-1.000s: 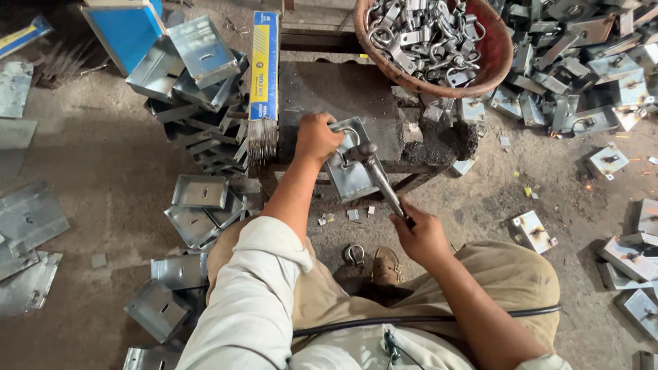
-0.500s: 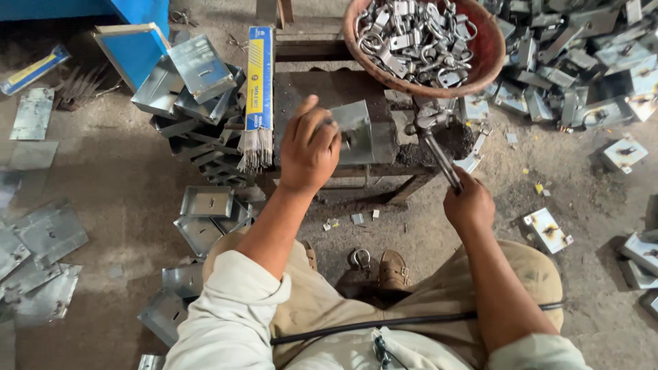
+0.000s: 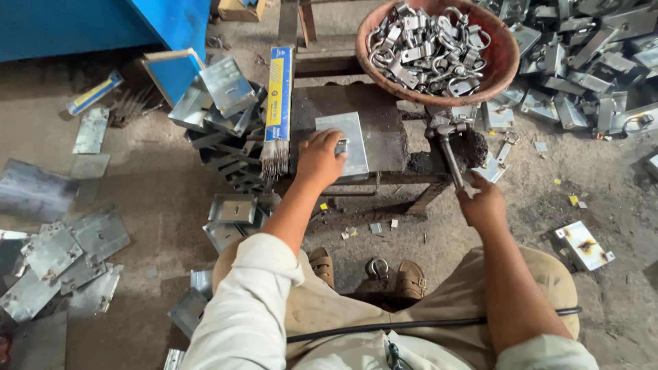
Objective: The person sits on the floor and repeatedly picks up small metal brackets from a stack, places them on a workbench, and welds a metal ring onto each bracket using a welding torch. After welding, the finished pieces are tossed onto the floor.
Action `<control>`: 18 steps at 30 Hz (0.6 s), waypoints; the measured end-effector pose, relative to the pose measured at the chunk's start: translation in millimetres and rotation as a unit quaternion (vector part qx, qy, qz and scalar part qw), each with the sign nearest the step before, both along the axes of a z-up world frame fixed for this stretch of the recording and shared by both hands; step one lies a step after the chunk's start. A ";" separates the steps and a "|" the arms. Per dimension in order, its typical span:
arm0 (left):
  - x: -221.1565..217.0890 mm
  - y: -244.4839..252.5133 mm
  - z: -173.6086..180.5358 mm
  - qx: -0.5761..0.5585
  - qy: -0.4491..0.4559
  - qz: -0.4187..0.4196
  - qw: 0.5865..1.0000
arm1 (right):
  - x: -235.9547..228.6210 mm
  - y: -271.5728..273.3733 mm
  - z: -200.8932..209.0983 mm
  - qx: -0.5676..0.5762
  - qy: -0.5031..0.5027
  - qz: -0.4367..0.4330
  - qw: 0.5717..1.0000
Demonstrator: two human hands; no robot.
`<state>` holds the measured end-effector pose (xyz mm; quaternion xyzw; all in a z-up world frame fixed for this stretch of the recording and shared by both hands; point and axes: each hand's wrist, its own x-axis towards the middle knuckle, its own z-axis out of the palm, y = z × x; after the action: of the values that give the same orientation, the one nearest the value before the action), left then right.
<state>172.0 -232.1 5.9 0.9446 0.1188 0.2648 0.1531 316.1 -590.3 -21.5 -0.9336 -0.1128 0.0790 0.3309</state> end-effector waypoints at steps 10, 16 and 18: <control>53.9 15.5 -25.8 -0.131 -0.030 0.154 0.979 | 42.3 -206.9 11.5 -0.101 0.076 -0.095 0.987; 60.2 13.9 -48.7 -0.099 -0.129 0.152 0.975 | -34.3 -280.5 -68.7 0.008 0.360 -0.248 0.899; 60.4 18.3 -48.2 -0.121 -0.118 0.147 0.975 | -52.3 -267.7 -76.3 0.210 0.447 -0.275 0.825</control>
<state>232.5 -213.7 -42.2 0.8535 0.2686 0.3773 0.2389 263.9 -858.0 -97.8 -0.6967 0.2951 0.3676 0.5408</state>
